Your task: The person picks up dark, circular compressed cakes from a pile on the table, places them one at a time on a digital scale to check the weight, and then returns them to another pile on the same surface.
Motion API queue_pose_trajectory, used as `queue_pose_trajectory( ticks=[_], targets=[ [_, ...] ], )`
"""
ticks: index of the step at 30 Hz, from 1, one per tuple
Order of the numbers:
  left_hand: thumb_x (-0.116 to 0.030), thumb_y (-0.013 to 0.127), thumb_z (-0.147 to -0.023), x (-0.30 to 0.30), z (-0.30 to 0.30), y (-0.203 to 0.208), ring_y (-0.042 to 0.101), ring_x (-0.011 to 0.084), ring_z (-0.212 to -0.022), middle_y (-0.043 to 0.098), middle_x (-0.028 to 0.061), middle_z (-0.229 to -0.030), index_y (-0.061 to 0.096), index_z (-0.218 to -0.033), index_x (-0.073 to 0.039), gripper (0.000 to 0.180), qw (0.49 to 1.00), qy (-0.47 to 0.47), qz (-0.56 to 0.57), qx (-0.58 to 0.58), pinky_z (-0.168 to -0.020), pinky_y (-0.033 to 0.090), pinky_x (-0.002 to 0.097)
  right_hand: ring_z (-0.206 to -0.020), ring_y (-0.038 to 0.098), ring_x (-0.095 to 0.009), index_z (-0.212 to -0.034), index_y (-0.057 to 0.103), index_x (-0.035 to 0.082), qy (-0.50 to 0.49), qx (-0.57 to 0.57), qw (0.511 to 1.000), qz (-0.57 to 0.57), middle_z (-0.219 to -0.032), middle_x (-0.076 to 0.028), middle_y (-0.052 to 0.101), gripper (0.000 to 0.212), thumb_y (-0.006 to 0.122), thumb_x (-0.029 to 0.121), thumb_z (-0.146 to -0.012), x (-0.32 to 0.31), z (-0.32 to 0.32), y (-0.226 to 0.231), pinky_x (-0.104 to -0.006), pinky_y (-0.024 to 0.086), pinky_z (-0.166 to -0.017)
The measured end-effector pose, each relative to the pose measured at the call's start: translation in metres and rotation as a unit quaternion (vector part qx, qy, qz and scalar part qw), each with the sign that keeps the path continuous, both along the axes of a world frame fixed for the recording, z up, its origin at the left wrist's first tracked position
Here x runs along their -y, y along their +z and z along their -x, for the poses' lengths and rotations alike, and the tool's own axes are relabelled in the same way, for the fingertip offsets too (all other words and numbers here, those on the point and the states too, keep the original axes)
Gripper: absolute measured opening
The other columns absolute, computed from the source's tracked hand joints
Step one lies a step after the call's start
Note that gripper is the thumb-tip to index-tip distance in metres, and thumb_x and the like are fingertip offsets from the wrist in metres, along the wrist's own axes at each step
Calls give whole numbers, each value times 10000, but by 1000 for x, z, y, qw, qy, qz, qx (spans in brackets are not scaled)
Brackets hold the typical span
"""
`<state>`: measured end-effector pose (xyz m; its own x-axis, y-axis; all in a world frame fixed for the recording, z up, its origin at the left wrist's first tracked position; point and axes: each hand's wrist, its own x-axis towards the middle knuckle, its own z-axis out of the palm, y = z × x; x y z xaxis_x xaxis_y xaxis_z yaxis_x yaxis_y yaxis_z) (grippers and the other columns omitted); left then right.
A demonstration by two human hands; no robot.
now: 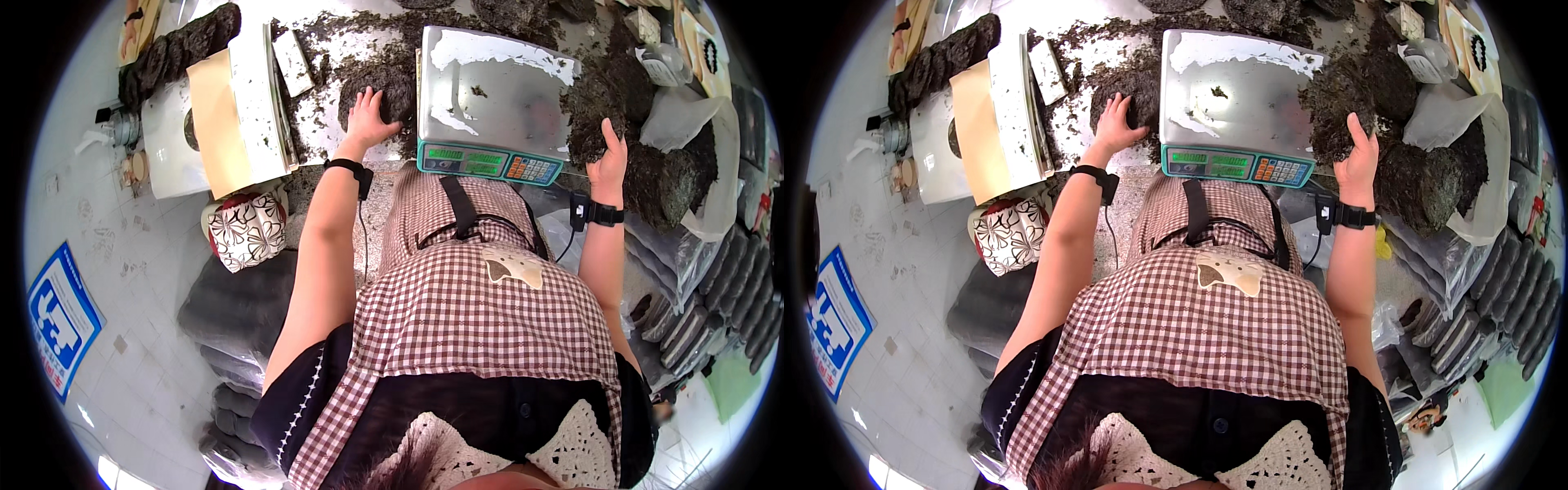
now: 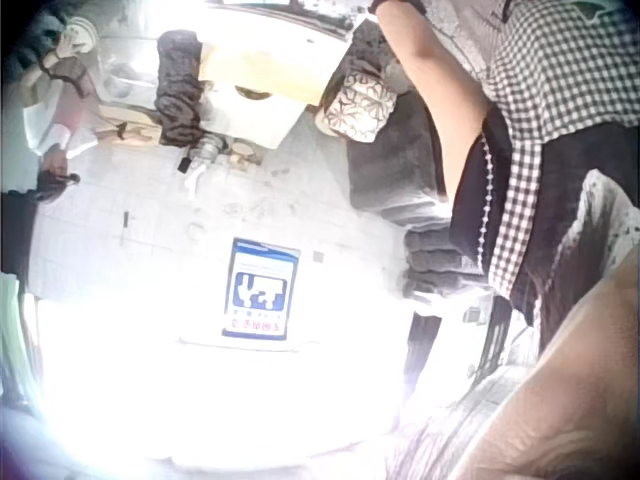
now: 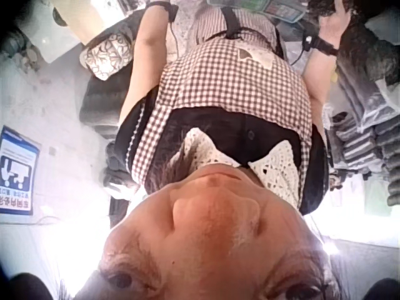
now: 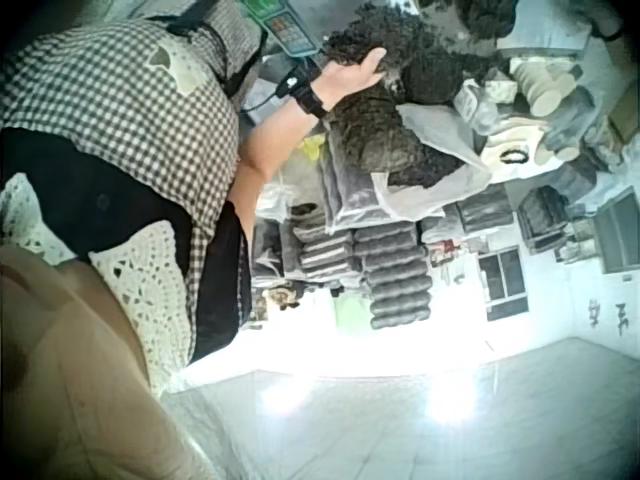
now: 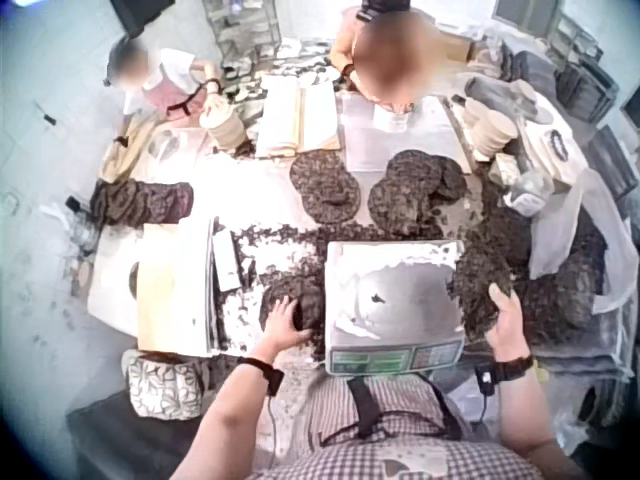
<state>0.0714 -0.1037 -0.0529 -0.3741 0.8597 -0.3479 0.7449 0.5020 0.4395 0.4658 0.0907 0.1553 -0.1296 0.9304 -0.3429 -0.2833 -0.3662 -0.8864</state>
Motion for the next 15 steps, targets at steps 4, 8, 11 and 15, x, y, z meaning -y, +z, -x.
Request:
queue_pose_trajectory(
  ticks=[4,8,11,15],
  targets=[
    [-155,556,-920,5,26,71,660,176,-767,707,158,-1087,626,-1292,-67,389,944,267,-151,124,-717,558,315,-1118,638,-243,-1314,535,-2,16,24,1000,-12,-1245,-112,635,393,640,78,-944,0,-12,3,-406,539,-944],
    [-197,557,-1002,-1,20,135,655,218,-953,673,127,-1095,531,-1314,43,394,632,367,-484,482,-839,552,339,-1130,635,-246,-1313,551,-8,2,23,1000,-20,-1253,-120,637,385,632,71,-945,-3,-48,-5,-410,541,-947],
    [-273,592,-1000,-34,-28,130,629,245,-1087,653,168,-1196,520,-1335,55,474,747,387,-331,428,-941,502,349,-1134,634,-253,-1301,562,-25,54,-47,997,-7,-1259,-131,637,380,635,70,-941,-11,-6,-11,-405,540,-946],
    [-310,621,-972,-56,-45,78,648,313,-1041,655,243,-1147,564,-1270,81,495,924,211,-276,161,-918,500,385,-1094,642,-221,-1289,566,-42,175,-28,984,-18,-1211,-119,656,422,692,113,-917,7,84,2,-366,527,-947]
  ],
)
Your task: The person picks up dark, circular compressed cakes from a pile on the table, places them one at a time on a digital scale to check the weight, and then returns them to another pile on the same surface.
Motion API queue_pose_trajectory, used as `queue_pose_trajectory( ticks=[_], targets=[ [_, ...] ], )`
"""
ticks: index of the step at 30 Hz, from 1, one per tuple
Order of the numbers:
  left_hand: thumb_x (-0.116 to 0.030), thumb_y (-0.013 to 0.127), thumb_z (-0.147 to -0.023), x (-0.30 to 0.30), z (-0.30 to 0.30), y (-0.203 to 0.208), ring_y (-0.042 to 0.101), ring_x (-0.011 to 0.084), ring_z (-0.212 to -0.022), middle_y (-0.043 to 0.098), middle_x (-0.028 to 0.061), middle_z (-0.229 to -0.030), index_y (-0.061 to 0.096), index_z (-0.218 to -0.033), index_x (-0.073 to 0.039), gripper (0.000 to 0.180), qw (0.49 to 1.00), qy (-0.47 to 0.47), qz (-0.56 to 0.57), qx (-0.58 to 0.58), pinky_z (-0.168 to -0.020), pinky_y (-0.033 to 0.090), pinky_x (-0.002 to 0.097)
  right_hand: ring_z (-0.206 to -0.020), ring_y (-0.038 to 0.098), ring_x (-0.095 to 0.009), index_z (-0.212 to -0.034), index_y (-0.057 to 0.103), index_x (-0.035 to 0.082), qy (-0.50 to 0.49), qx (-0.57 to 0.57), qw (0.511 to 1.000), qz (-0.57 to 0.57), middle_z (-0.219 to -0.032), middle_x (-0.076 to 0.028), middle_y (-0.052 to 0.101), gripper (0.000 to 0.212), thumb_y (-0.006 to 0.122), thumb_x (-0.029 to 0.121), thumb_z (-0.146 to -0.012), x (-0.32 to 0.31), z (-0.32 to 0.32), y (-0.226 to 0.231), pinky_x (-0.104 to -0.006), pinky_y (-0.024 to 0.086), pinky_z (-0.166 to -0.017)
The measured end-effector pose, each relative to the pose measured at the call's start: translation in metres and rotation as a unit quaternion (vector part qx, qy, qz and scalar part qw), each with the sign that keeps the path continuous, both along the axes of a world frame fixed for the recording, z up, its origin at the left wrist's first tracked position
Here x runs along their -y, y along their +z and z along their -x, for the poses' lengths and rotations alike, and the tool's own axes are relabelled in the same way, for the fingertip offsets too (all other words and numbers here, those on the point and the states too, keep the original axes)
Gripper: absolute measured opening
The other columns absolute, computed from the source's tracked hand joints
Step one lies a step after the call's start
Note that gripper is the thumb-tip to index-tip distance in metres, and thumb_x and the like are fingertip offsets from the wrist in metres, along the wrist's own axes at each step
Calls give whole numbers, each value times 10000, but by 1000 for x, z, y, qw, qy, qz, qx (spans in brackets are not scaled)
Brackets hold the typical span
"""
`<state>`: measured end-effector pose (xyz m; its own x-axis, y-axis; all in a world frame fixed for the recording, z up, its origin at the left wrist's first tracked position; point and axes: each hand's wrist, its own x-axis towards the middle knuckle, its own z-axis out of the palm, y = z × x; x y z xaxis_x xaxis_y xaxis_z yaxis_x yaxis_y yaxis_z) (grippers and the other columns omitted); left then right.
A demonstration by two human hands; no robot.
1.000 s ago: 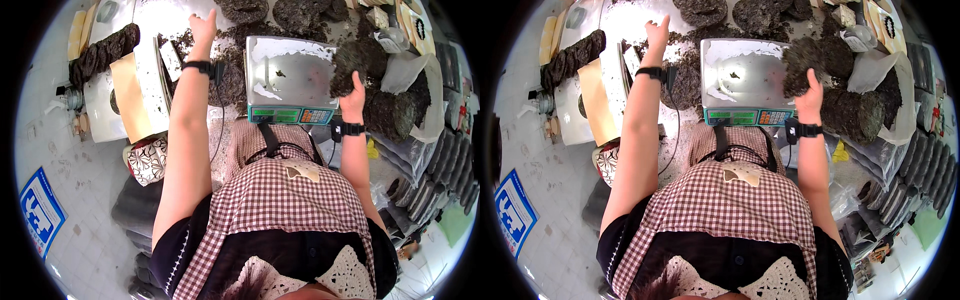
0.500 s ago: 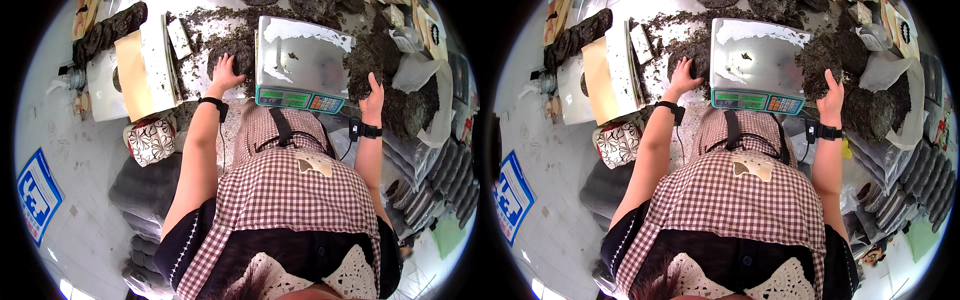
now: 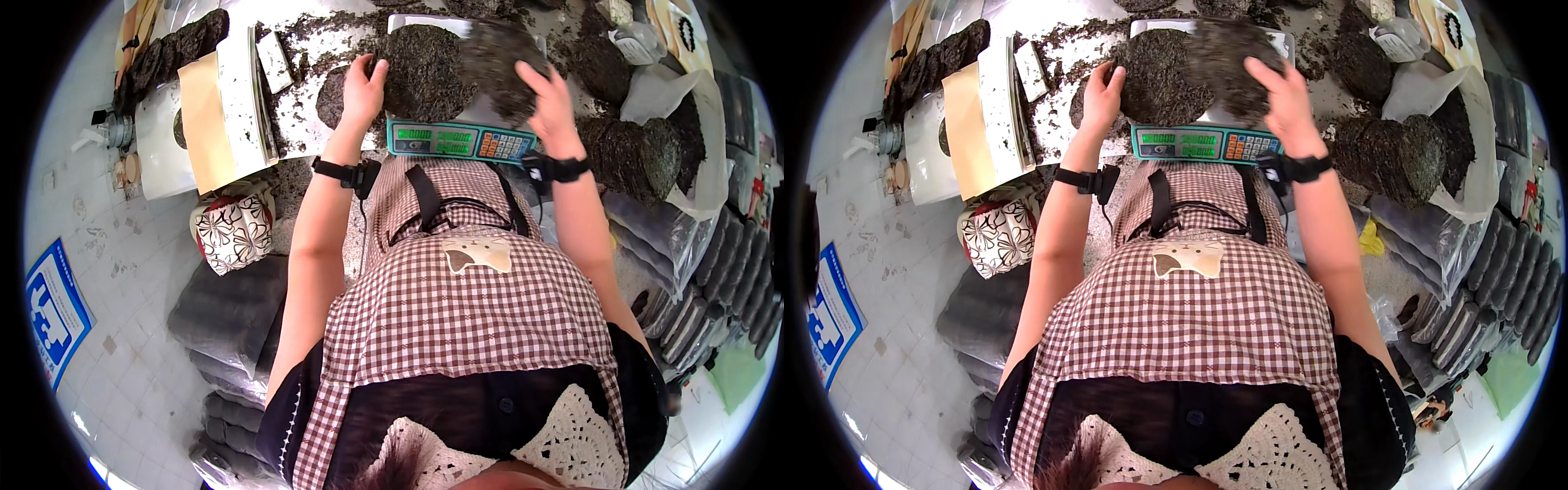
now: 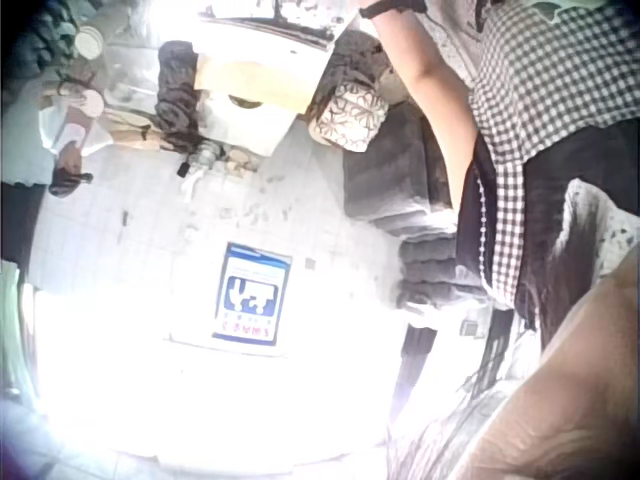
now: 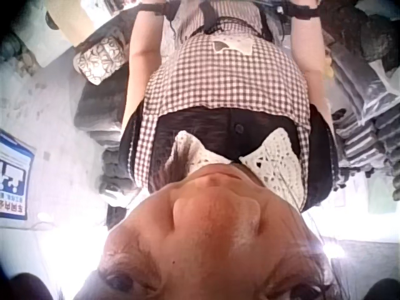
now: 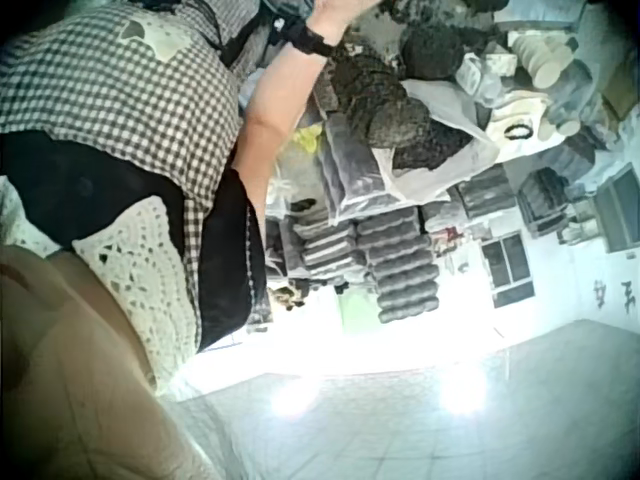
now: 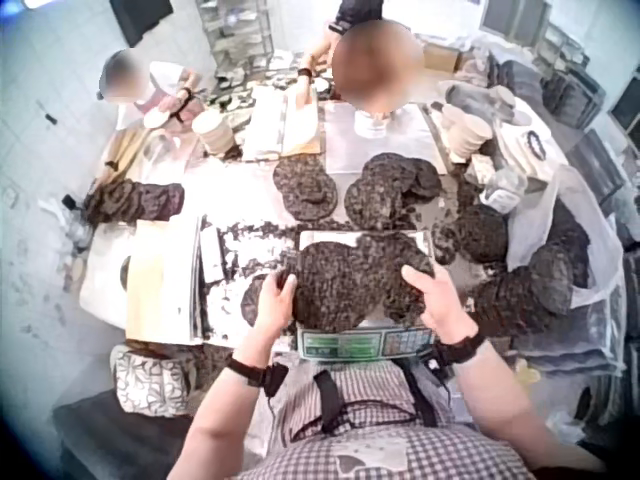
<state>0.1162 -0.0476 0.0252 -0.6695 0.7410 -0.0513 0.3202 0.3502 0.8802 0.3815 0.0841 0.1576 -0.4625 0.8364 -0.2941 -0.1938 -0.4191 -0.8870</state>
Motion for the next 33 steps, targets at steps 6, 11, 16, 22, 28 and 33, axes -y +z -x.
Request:
queue_pose_trajectory(
  ticks=[6,11,16,22,28,33],
  targets=[
    [-224,611,-956,2,16,7,637,307,-998,660,190,-1079,605,-1199,53,369,985,67,-133,-86,-894,494,413,-915,644,-161,-1214,629,-15,184,224,922,-257,-1044,-90,706,415,730,240,-903,-7,59,-32,-321,520,-834],
    [-262,646,-953,-27,-5,110,654,298,-992,701,136,-1051,671,-1131,-23,300,921,-219,-180,-266,-869,502,378,-893,711,-233,-1148,650,-4,297,381,779,-399,-972,-138,722,355,701,254,-910,2,86,14,-378,564,-774],
    [-296,472,-1033,-58,-10,86,605,477,-847,650,284,-951,617,-1040,39,365,974,22,-134,-181,-754,478,485,-932,670,-265,-1122,646,-40,129,160,896,-393,-1020,-154,711,309,686,157,-887,21,101,18,-375,516,-864],
    [-336,569,-998,-48,7,29,670,348,-857,704,189,-917,672,-1084,-4,358,991,59,-93,77,-787,514,405,-932,649,-147,-1143,671,4,-93,34,987,-128,-1049,-63,703,261,703,129,-917,-23,34,8,-300,515,-866],
    [-512,530,-959,-55,-19,41,622,366,-1050,669,151,-1097,705,-1154,-138,457,936,-38,55,-344,-909,485,469,-926,722,-251,-1234,585,-15,-43,21,999,-24,-1100,-136,703,325,646,138,-954,-31,-9,-19,-399,622,-791],
    [-634,648,-829,-18,10,10,533,378,-1154,566,222,-1245,630,-1226,-3,746,951,42,96,-289,-968,423,491,-953,711,-270,-1227,583,-25,-7,1,999,40,-1100,-151,694,343,663,144,-940,-9,-16,-41,-395,612,-784]
  ],
)
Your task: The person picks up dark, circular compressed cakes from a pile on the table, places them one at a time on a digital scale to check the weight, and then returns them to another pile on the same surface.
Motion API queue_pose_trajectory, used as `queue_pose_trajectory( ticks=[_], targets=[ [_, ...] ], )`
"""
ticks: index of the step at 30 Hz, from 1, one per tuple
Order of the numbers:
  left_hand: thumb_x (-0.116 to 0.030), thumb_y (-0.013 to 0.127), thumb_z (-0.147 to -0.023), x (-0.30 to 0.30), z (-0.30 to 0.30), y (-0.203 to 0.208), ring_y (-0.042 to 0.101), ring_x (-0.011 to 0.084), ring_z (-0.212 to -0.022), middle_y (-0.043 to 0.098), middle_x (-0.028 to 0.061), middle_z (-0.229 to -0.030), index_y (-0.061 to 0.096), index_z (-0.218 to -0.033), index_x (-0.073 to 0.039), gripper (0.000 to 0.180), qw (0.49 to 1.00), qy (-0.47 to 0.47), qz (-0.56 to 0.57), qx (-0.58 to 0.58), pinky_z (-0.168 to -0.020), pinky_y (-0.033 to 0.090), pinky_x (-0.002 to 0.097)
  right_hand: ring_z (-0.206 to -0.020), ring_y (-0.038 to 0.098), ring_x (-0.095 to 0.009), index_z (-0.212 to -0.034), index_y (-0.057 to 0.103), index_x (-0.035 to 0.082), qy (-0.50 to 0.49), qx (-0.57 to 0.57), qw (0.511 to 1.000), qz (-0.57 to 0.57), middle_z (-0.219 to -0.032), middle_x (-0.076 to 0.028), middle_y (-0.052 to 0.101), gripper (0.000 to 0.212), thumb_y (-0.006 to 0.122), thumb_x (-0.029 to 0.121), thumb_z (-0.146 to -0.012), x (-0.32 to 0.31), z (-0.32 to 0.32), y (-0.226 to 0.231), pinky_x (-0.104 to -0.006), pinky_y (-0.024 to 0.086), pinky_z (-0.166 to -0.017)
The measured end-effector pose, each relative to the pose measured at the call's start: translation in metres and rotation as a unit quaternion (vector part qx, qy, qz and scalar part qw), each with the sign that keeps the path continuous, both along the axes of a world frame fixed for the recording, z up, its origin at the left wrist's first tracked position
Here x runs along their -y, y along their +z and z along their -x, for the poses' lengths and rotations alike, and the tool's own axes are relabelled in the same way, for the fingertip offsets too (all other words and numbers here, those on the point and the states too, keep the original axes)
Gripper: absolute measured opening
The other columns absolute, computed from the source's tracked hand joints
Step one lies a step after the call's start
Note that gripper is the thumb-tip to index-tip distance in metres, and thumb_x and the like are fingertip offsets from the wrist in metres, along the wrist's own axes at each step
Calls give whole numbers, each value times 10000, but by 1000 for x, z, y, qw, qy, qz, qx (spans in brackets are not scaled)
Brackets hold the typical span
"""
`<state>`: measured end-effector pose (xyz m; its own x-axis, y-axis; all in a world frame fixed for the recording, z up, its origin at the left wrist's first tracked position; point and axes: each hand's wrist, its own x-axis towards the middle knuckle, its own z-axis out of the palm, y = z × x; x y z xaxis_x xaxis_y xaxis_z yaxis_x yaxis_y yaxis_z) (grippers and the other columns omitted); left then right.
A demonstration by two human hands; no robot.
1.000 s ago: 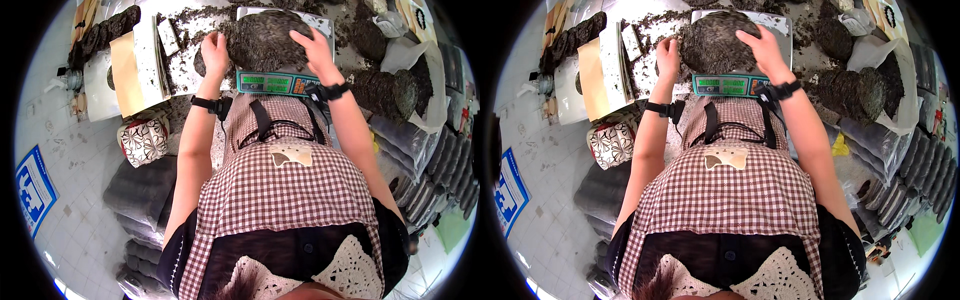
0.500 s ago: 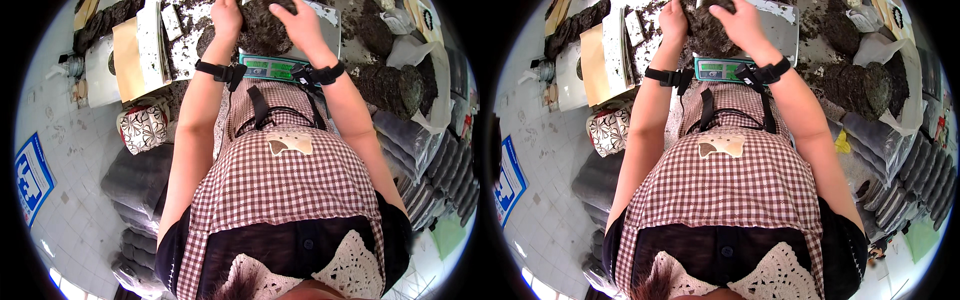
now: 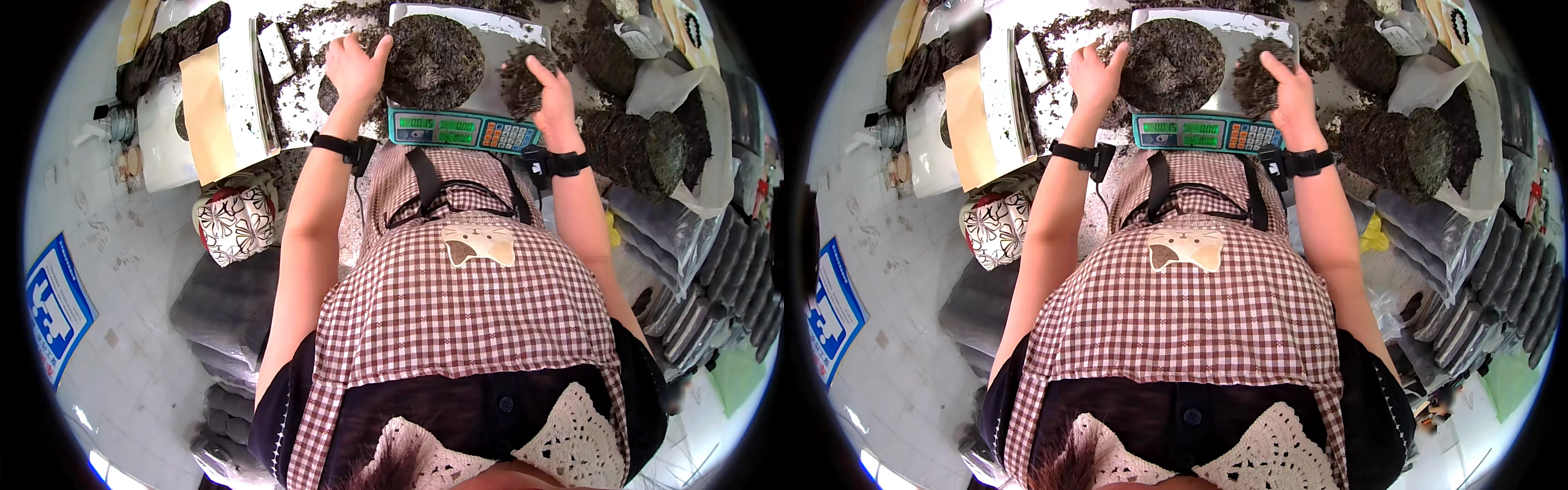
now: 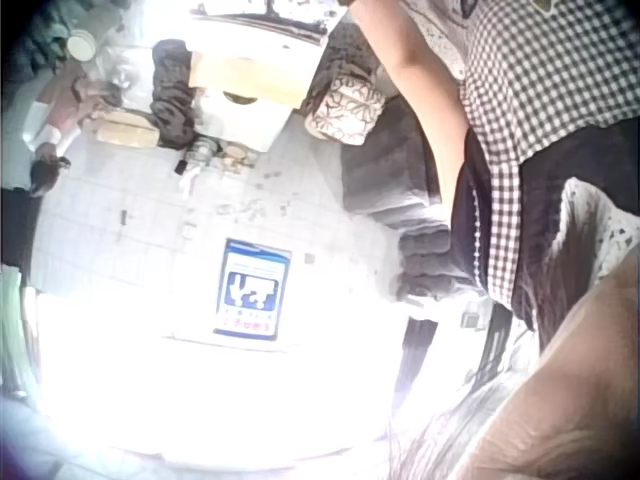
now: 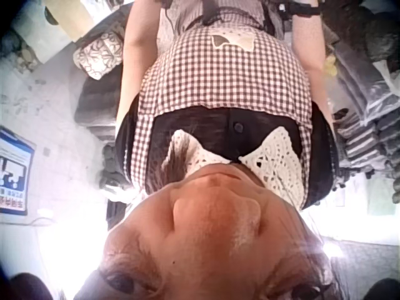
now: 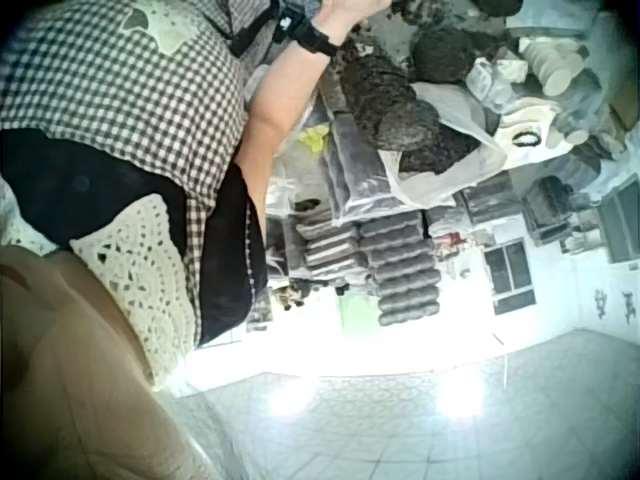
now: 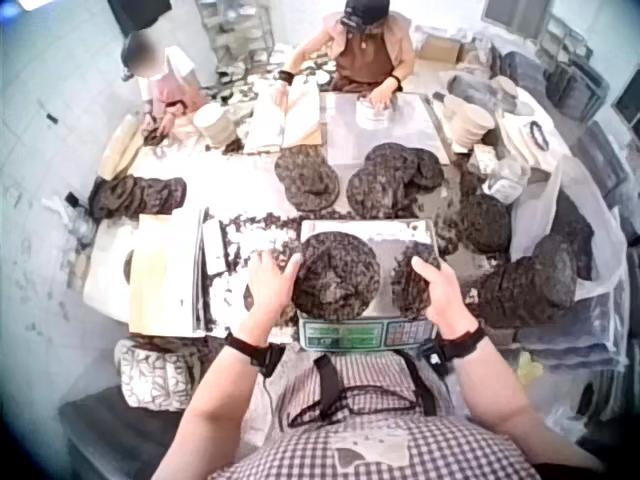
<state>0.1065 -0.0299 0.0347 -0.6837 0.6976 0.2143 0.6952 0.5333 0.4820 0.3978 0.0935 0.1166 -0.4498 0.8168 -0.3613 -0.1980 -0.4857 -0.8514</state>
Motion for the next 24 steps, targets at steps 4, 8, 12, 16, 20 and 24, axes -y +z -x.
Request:
queue_pose_trajectory(
  ticks=[4,8,12,16,20,24],
  targets=[
    [-684,678,-777,17,-19,-7,452,379,-1273,504,217,-1329,590,-1278,22,870,994,-56,45,78,-1067,352,495,-1099,655,-226,-1277,571,-35,80,45,996,8,-1161,-145,682,468,734,182,-896,35,40,-23,-364,517,-970],
    [-391,837,-774,10,-41,12,576,354,-1089,598,199,-1147,547,-1165,66,668,979,-81,-45,183,-946,462,435,-1127,642,-248,-1274,561,-41,28,135,989,-53,-1211,-147,657,462,730,181,-906,37,64,-46,-377,544,-929],
    [-261,823,-822,-35,-7,24,591,204,-919,600,178,-1016,423,-1190,74,639,903,-35,-202,377,-810,512,310,-947,705,-248,-1216,580,-27,17,-74,997,31,-1120,-132,682,324,660,134,-947,5,54,-32,-395,601,-831],
    [-375,805,-831,-110,69,7,647,266,-923,642,206,-1070,464,-1246,106,721,927,21,-259,272,-854,533,378,-964,696,-300,-1191,585,-24,-5,-88,996,2,-1074,-163,683,277,615,146,-975,-10,44,6,-423,608,-800],
    [-610,653,-876,-128,123,-14,700,303,-940,681,309,-1042,519,-1285,144,868,952,62,-58,293,-843,517,431,-951,699,-316,-1163,579,-34,-55,-79,995,-15,-1057,-175,679,280,642,139,-952,-13,7,34,-450,600,-813],
    [-532,687,-858,-39,91,-45,684,298,-1015,698,198,-1089,649,-1156,42,648,980,-12,68,187,-895,527,418,-970,666,-286,-1139,602,-37,-94,-61,993,-42,-1052,-155,657,246,624,136,-965,-6,-34,33,-421,548,-886]
  ],
)
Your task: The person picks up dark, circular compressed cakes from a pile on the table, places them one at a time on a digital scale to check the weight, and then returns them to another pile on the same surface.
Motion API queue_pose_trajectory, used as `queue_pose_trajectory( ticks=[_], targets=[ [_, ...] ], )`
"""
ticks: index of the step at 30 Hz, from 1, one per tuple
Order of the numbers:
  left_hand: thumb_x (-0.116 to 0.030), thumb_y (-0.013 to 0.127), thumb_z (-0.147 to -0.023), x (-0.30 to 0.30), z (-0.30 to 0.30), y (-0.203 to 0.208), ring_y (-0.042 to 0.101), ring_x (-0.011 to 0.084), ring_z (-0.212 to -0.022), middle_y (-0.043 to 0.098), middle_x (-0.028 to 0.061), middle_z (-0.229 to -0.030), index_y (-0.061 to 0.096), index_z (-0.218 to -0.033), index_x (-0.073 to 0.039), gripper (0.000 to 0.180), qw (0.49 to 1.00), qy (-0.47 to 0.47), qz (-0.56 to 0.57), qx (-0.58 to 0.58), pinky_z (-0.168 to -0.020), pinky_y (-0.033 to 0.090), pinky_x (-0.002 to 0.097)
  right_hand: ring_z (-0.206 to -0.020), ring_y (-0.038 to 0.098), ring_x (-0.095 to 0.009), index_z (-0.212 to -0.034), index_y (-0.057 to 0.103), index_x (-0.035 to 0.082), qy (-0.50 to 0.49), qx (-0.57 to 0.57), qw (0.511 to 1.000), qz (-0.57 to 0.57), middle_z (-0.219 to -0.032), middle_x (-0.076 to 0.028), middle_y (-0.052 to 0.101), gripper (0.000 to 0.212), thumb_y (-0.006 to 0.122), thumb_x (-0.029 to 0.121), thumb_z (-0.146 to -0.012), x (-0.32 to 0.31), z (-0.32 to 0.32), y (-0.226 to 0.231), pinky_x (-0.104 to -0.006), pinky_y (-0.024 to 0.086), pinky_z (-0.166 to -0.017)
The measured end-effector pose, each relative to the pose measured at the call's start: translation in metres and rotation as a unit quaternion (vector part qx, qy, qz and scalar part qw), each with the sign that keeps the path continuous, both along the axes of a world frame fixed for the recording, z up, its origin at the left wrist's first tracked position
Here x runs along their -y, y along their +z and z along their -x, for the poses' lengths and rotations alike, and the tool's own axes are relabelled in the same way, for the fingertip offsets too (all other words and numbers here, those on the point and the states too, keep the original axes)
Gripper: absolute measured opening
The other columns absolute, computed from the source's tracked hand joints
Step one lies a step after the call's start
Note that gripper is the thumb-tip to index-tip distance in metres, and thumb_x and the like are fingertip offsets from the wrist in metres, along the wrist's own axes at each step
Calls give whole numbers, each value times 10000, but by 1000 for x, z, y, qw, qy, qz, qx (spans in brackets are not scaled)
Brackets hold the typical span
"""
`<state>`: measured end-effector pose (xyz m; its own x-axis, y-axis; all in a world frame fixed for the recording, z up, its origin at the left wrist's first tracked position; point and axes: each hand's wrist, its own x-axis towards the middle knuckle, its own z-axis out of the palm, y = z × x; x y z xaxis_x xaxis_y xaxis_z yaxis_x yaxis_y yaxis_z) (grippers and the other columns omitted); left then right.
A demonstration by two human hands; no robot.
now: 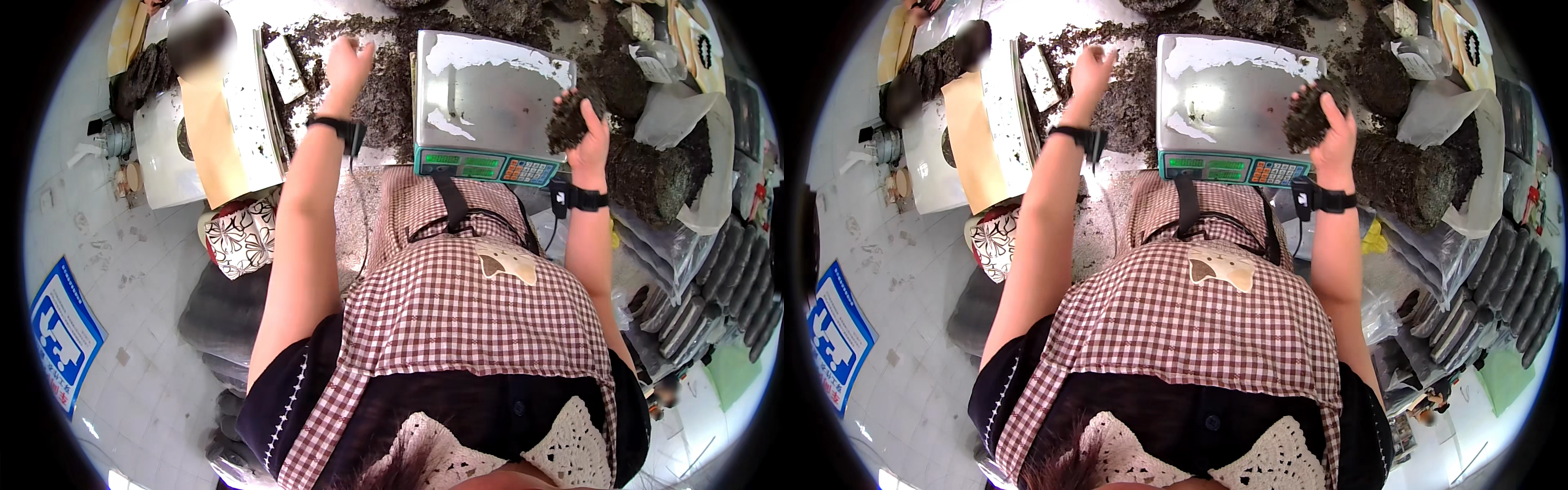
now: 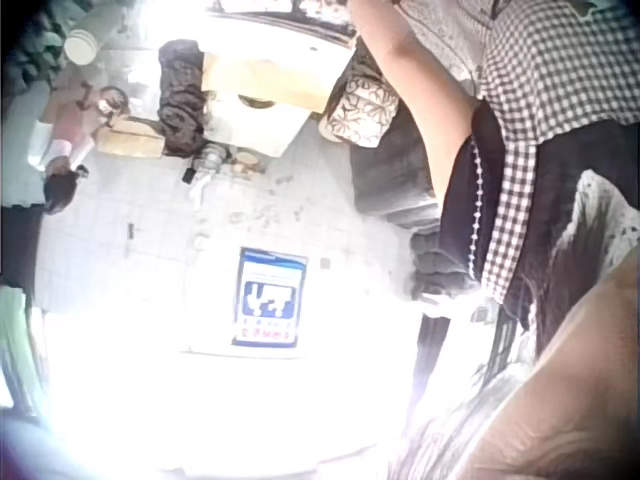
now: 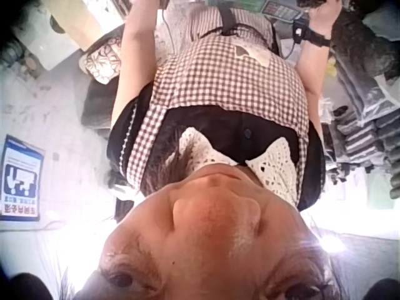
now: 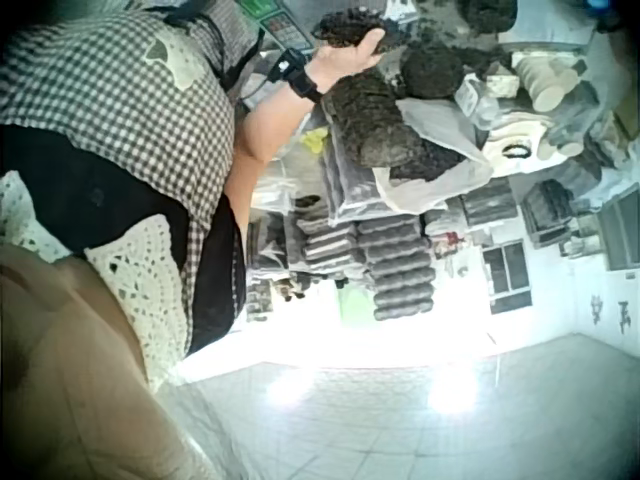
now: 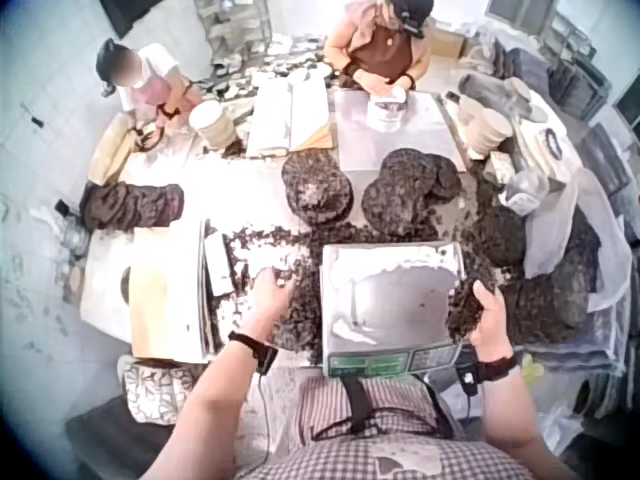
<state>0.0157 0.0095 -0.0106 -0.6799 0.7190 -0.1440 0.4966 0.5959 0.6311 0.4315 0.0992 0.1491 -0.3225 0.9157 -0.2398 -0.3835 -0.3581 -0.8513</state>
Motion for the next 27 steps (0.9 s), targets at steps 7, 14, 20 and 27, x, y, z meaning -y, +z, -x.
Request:
queue_pose_trajectory(
  ticks=[7,14,20,27],
  targets=[
    [-608,809,-657,128,-106,-44,128,350,-1521,139,209,-1630,206,-1543,-58,1204,924,-217,275,-153,-1171,211,607,-925,686,-271,-1159,597,-18,-78,56,994,49,-1030,-136,677,236,610,123,-970,27,-48,-11,-407,573,-815],
    [-236,513,-923,125,-40,-27,682,275,-829,705,181,-958,574,-1298,11,453,984,101,-21,148,-756,543,406,-900,710,-275,-1180,581,-23,-10,90,996,27,-1032,-158,695,257,613,114,-965,12,-48,-4,-412,595,-766],
    [83,601,-749,98,-97,119,562,282,-1257,622,125,-1313,564,-1332,-65,603,919,-213,-280,-181,-1057,451,421,-935,700,-249,-1216,588,-14,-70,41,992,98,-1094,-115,686,302,649,73,-933,5,-69,-29,-411,583,-814],
    [-240,652,-870,94,-169,107,412,309,-1409,519,118,-1448,594,-1284,-82,447,919,-306,-220,-116,-1191,243,509,-945,654,-245,-1150,615,16,-109,355,831,-415,-1076,-105,655,323,723,178,-892,25,39,18,-351,534,-815]
  ],
)
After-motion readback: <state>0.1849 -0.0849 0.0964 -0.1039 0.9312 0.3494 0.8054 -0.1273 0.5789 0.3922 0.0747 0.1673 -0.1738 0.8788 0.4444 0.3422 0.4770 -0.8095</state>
